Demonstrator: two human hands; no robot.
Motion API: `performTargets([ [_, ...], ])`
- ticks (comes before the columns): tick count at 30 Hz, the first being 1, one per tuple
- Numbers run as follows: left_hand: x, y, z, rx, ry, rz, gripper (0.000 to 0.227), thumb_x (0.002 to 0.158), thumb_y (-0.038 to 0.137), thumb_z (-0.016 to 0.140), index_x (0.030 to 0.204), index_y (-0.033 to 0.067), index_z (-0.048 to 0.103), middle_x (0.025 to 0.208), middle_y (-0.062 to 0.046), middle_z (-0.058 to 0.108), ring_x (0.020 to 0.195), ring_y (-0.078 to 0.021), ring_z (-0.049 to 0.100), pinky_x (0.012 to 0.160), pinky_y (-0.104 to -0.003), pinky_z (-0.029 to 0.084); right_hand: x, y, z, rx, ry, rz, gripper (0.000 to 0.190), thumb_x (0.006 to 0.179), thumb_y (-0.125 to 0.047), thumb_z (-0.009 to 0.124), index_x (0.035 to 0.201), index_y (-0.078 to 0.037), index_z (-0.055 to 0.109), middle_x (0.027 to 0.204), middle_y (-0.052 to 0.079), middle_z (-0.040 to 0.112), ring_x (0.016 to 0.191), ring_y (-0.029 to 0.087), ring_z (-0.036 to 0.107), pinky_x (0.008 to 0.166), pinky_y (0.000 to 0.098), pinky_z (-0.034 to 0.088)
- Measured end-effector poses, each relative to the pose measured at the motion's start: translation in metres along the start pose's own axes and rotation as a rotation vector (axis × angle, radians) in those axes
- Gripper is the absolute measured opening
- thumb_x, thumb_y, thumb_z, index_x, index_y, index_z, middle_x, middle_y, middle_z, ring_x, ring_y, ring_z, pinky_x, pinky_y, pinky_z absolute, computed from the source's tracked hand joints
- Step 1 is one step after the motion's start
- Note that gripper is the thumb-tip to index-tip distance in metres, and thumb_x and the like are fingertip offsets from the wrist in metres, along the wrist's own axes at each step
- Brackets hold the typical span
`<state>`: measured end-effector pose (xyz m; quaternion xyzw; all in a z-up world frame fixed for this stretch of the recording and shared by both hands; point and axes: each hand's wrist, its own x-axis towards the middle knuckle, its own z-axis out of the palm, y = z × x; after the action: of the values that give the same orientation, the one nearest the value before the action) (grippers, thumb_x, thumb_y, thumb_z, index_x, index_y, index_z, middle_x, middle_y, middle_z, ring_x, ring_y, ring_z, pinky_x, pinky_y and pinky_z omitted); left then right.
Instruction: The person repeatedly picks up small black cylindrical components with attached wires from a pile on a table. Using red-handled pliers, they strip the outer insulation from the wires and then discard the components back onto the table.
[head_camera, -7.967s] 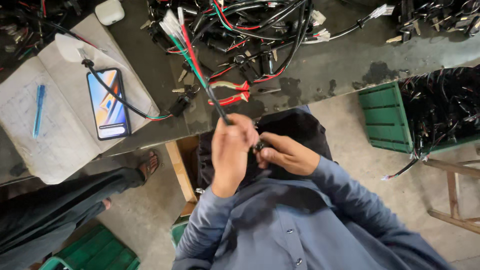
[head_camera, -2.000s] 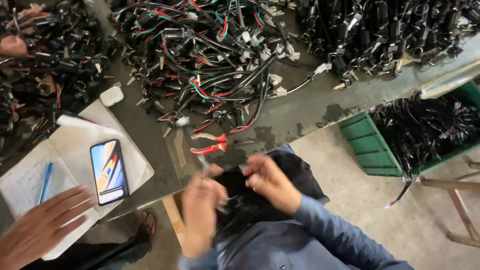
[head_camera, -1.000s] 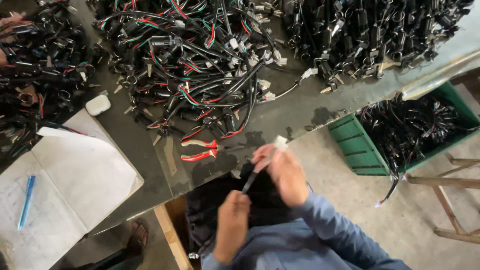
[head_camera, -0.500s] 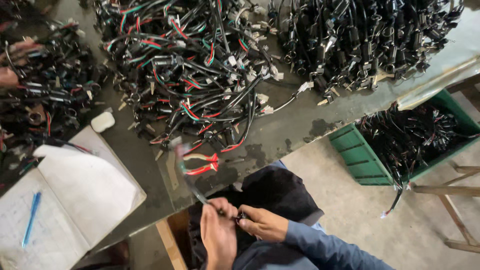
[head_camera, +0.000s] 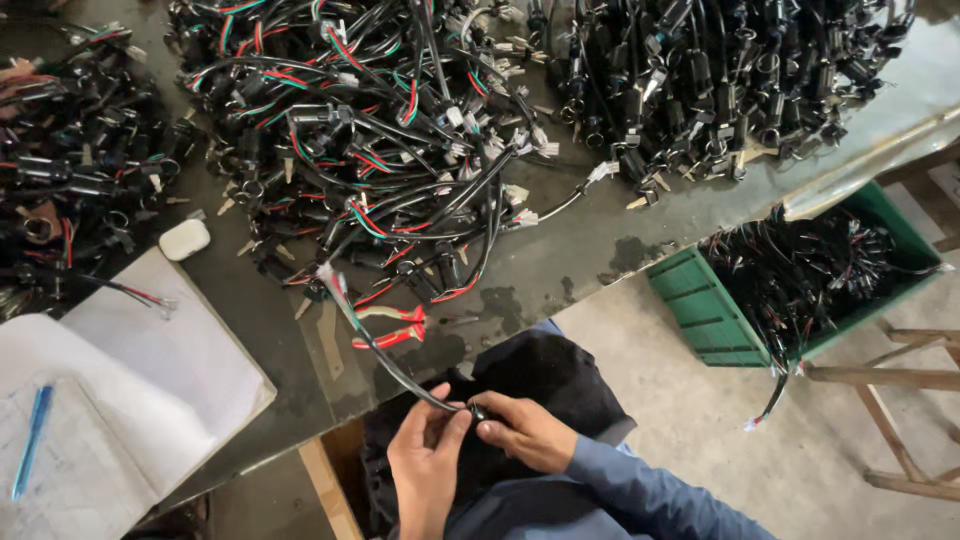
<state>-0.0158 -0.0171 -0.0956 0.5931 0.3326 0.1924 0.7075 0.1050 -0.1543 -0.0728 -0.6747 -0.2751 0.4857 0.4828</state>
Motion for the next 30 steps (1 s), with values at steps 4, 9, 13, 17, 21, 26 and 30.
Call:
performTargets([
  [4,0.002,0.015,-0.001,0.077,0.053,0.034,0.047,0.084,0.004,0.076,0.130,0.0003,0.064,0.096,-0.006,0.079,0.086,-0.0091,0.071,0.079,-0.026,0.057,-0.004,-0.009,0.001,-0.278,0.209,-0.339,0.038,0.101,-0.029,0.063,0.132,-0.007,0.060,0.099,0.016,0.065,0.084,0.024,0.067,0.074,0.0361,0.053],
  [9,-0.004,0.033,-0.005,0.152,-0.059,-0.049,0.044,0.085,0.006,0.078,0.127,-0.0016,0.067,0.093,-0.008,0.081,0.082,-0.0100,0.072,0.077,-0.026,0.058,-0.009,-0.019,-0.001,-0.092,0.025,-0.193,0.037,0.100,-0.027,0.059,0.129,-0.003,0.060,0.103,0.017,0.072,0.095,0.034,0.071,0.085,0.0384,0.055],
  [13,-0.019,0.039,0.017,0.039,0.126,0.148,0.036,0.091,0.007,0.074,0.123,-0.0048,0.067,0.102,-0.009,0.080,0.092,-0.0100,0.073,0.083,-0.025,0.058,-0.008,-0.021,-0.001,-0.329,0.205,-0.528,0.036,0.101,-0.024,0.060,0.128,0.000,0.060,0.113,0.021,0.068,0.104,0.041,0.066,0.088,0.0439,0.051],
  [17,-0.015,0.043,0.019,0.115,-0.008,0.088,0.045,0.088,0.009,0.071,0.131,0.0035,0.059,0.110,-0.005,0.074,0.088,-0.0095,0.071,0.075,-0.023,0.055,0.002,-0.017,-0.002,-0.472,0.299,-0.438,0.031,0.095,-0.027,0.061,0.110,0.000,0.060,0.099,0.020,0.064,0.094,0.042,0.062,0.080,0.0464,0.048],
  [21,0.003,0.045,-0.001,0.281,-0.371,0.079,0.030,0.089,0.009,0.074,0.118,0.0040,0.071,0.108,-0.006,0.065,0.086,-0.0124,0.065,0.075,-0.026,0.053,0.002,-0.009,-0.002,-0.325,0.194,-0.469,0.035,0.089,-0.028,0.060,0.109,0.001,0.062,0.093,0.020,0.062,0.087,0.042,0.062,0.074,0.0454,0.050],
  [26,0.011,0.043,-0.004,0.236,-0.409,-0.005,0.018,0.090,0.011,0.071,0.108,0.0055,0.072,0.097,-0.005,0.065,0.087,-0.0118,0.061,0.078,-0.026,0.051,0.000,-0.011,-0.008,-0.189,0.065,-0.292,0.035,0.084,-0.025,0.057,0.105,0.002,0.065,0.087,0.018,0.068,0.081,0.034,0.068,0.073,0.0402,0.052],
  [30,0.007,0.034,-0.002,0.332,-0.472,0.062,0.017,0.088,0.010,0.071,0.105,0.0044,0.071,0.095,-0.006,0.062,0.085,-0.0145,0.060,0.075,-0.028,0.049,-0.004,-0.012,-0.010,-0.086,-0.034,-0.317,0.043,0.084,-0.023,0.054,0.117,0.003,0.064,0.097,0.019,0.073,0.090,0.028,0.072,0.080,0.0364,0.054],
])
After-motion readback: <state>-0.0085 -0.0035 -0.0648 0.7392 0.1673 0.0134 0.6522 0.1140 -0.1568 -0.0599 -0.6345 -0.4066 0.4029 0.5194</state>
